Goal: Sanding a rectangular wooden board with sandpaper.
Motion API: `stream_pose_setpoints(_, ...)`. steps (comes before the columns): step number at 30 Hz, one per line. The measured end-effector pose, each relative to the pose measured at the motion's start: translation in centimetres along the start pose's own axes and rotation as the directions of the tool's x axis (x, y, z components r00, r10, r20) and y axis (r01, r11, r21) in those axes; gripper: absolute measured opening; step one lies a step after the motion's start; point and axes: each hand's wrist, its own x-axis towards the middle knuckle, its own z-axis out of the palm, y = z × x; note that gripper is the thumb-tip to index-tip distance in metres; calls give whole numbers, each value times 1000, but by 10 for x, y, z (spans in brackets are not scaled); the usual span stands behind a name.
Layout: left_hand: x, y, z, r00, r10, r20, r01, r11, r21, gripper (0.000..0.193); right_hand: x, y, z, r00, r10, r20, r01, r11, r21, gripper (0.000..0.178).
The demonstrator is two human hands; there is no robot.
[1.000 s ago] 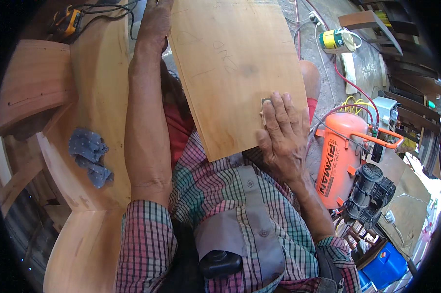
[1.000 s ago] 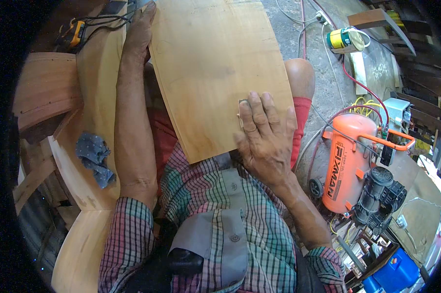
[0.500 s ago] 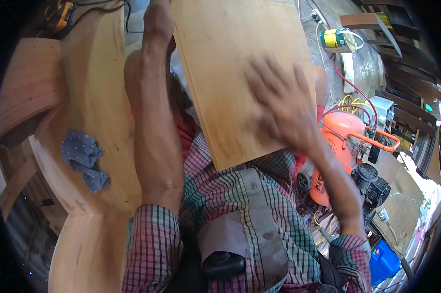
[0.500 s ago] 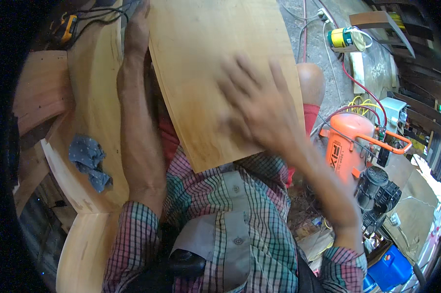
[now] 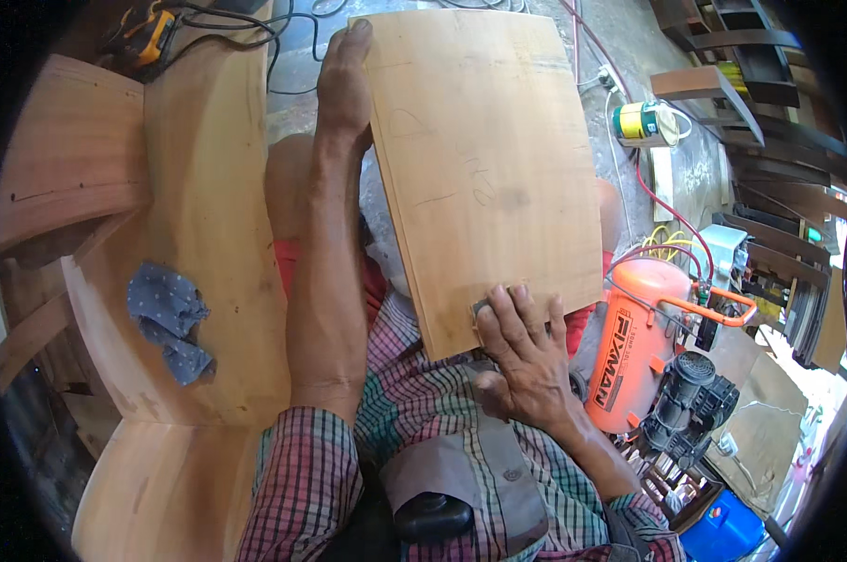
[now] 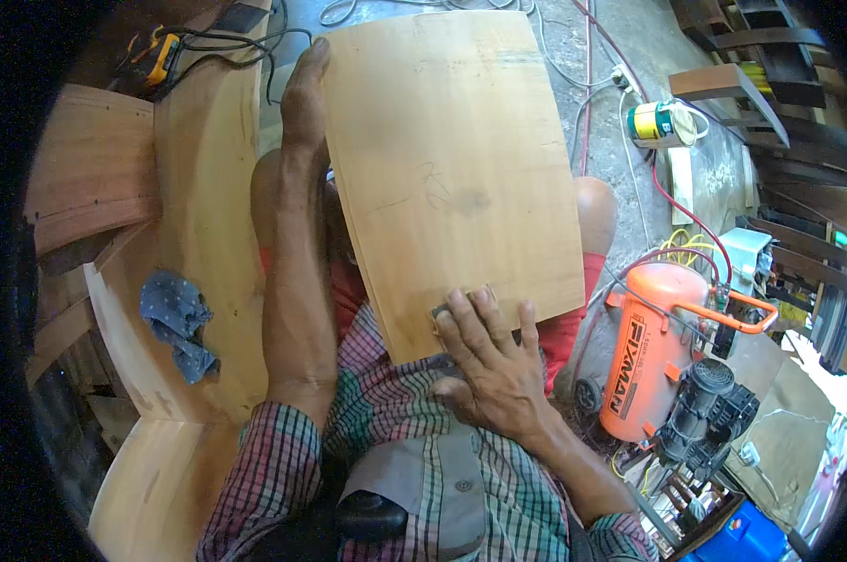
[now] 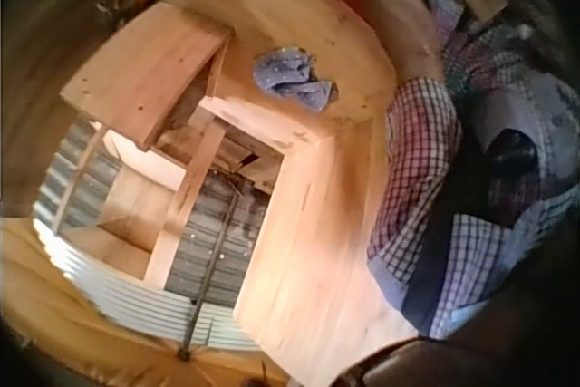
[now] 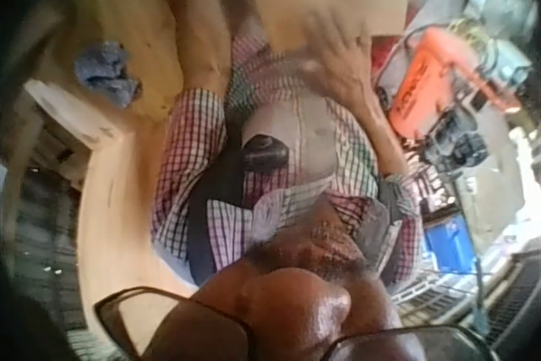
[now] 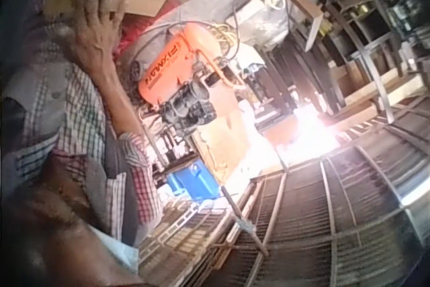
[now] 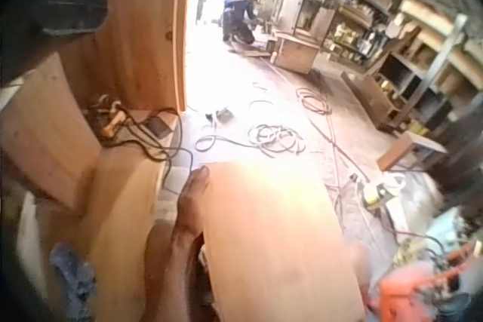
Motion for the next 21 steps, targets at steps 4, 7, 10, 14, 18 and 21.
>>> stream_pose_setpoints(4, 4, 4, -17, 999, 10, 39, -15, 992, 122, 34, 104, 33, -19, 991, -127, -41, 115, 968, -222, 56)
stream_pose_setpoints(7, 4, 4, 7, 999, 26, -27, -26, 1000, 8, 34, 228, 80, -48, 939, -234, -254, 137, 928, -347, 50)
stream_pose_setpoints(10, 13, -7, 4, 993, 113, -37, -113, 994, -3, 35, 251, 79, -39, 912, -221, -346, 69, 913, -402, 50)
stream_pose_setpoints(14, 18, -17, -26, 989, 127, -74, -130, 991, -34, 37, 141, 22, -8, 979, -139, -152, 103, 969, -223, 69)
stream_pose_setpoints(18, 13, -12, -8, 950, 304, 72, -312, 931, 191, 30, 6, -14, -1, 993, -35, 110, 42, 997, -61, 77)
stream_pose_setpoints(21, 19, -24, -23, 906, 373, 202, -415, 875, 248, 37, 17, -13, 1, 998, 7, 64, -9, 999, 36, 68)
